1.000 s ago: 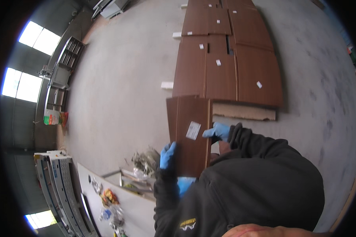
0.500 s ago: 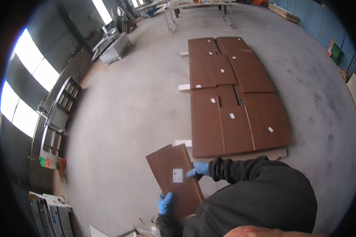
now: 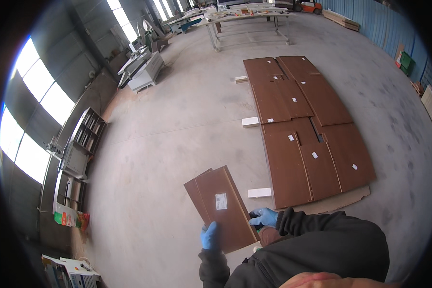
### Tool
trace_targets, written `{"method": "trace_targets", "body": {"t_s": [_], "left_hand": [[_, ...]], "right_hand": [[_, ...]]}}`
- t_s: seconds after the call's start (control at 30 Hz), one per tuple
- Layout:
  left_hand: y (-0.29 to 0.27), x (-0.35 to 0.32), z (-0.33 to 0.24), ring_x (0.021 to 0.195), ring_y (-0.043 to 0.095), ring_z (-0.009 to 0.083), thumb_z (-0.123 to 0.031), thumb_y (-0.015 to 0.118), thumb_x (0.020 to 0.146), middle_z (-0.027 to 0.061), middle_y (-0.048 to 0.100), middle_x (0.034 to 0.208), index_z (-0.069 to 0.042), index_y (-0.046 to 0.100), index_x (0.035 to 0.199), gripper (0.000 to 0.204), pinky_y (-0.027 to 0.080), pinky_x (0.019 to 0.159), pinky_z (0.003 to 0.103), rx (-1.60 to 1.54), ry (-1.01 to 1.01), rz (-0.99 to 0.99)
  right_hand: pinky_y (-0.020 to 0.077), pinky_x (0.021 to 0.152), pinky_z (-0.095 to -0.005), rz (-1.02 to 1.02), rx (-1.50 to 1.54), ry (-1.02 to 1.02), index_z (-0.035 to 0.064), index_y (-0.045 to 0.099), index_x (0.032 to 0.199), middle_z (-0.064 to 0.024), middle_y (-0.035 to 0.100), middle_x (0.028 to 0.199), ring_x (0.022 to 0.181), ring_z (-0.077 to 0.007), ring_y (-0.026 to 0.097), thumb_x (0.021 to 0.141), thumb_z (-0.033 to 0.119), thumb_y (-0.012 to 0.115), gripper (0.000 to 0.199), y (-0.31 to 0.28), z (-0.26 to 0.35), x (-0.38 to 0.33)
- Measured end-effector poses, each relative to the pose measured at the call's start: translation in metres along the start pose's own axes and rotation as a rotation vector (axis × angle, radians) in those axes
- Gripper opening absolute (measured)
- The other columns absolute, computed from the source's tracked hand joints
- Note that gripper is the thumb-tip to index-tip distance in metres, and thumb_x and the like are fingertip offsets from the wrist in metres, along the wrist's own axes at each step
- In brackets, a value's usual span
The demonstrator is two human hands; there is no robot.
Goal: The person wipes brown wooden panels with a cloth on a white table, then places them on a stack on the floor. The person repeats this process for several panels, wiping each one before stacking.
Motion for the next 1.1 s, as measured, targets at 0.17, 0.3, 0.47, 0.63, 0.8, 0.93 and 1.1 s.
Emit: {"method": "trace_targets", "body": {"t_s": [0.17,0.3,0.47,0.63,0.8,0.93,1.1], "left_hand": [[-0.008,0.114,-0.047,0.097,0.071,0.0195,-0.024,0.071,0.098,0.0088,0.073,0.115,0.000,0.065,0.129,0.040,0.058,0.085,0.035,0.107,-0.035,-0.019],[0.003,0.182,-0.101,0.086,0.068,0.0145,-0.021,0.069,0.099,0.0050,0.073,0.104,0.000,0.068,0.122,0.031,0.056,0.076,0.030,0.114,-0.029,-0.037],[0.024,0.277,-0.142,0.094,0.069,0.0148,-0.025,0.068,0.101,0.0026,0.073,0.106,-0.003,0.066,0.114,0.025,0.056,0.081,0.033,0.094,-0.084,0.052],[0.053,0.418,-0.170,0.082,0.065,0.0144,-0.031,0.052,0.109,0.0070,0.071,0.096,-0.001,0.069,0.109,0.034,0.054,0.072,0.031,0.621,0.165,0.214],[0.093,0.573,-0.175,0.084,0.071,0.0214,-0.024,0.042,0.111,0.0120,0.074,0.097,-0.003,0.065,0.103,0.031,0.057,0.073,0.037,1.275,0.314,0.426],[0.139,0.661,-0.169,0.089,0.075,0.0270,-0.022,0.042,0.110,0.0131,0.076,0.097,-0.004,0.065,0.103,0.029,0.059,0.074,0.038,0.870,0.104,0.572],[0.227,0.750,-0.133,0.086,0.070,0.0196,-0.025,0.038,0.114,0.0088,0.074,0.097,-0.005,0.064,0.105,0.034,0.057,0.077,0.035,1.024,0.076,0.853]], "right_hand": [[0.0551,0.077,-0.0296,-0.060,0.038,-0.054,-0.0051,0.068,0.129,-0.0060,0.074,0.108,0.086,-0.0122,0.063,0.099,0.015,0.076,0.037,-0.015,0.049,0.101],[0.0560,0.080,-0.0302,-0.041,0.038,-0.051,-0.0067,0.070,0.124,-0.0066,0.075,0.106,0.089,-0.0119,0.066,0.098,0.019,0.077,0.037,-0.028,0.101,0.170],[0.0586,0.087,-0.0336,-0.089,0.073,0.003,-0.0040,0.068,0.129,-0.0091,0.075,0.113,0.097,-0.0164,0.070,0.100,0.019,0.074,0.038,-0.057,0.162,0.241],[0.0577,0.086,-0.0330,-0.206,0.298,-0.008,-0.0025,0.069,0.127,-0.0096,0.075,0.111,0.097,-0.0171,0.070,0.100,0.019,0.072,0.035,-0.120,0.199,0.321],[0.0574,0.079,-0.0310,-0.368,0.350,-0.071,-0.0040,0.071,0.121,-0.0098,0.074,0.102,0.087,-0.0177,0.070,0.098,0.015,0.072,0.031,-0.192,0.245,0.395],[0.0598,0.083,-0.0318,-0.507,0.488,-0.130,-0.0056,0.071,0.119,-0.0106,0.075,0.101,0.087,-0.0197,0.072,0.098,0.014,0.071,0.029,-0.233,0.285,0.413],[0.0610,0.088,-0.0341,-0.767,0.594,-0.094,-0.0058,0.070,0.123,-0.0139,0.077,0.108,0.093,-0.0222,0.075,0.098,0.012,0.069,0.031,-0.298,0.300,0.404]]}}
Point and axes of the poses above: each hand's wrist, its own x-axis towards the middle knuckle, its own y-axis out of the palm, z = x × y, the point moved 6 cm from there along x, towards the middle knuckle
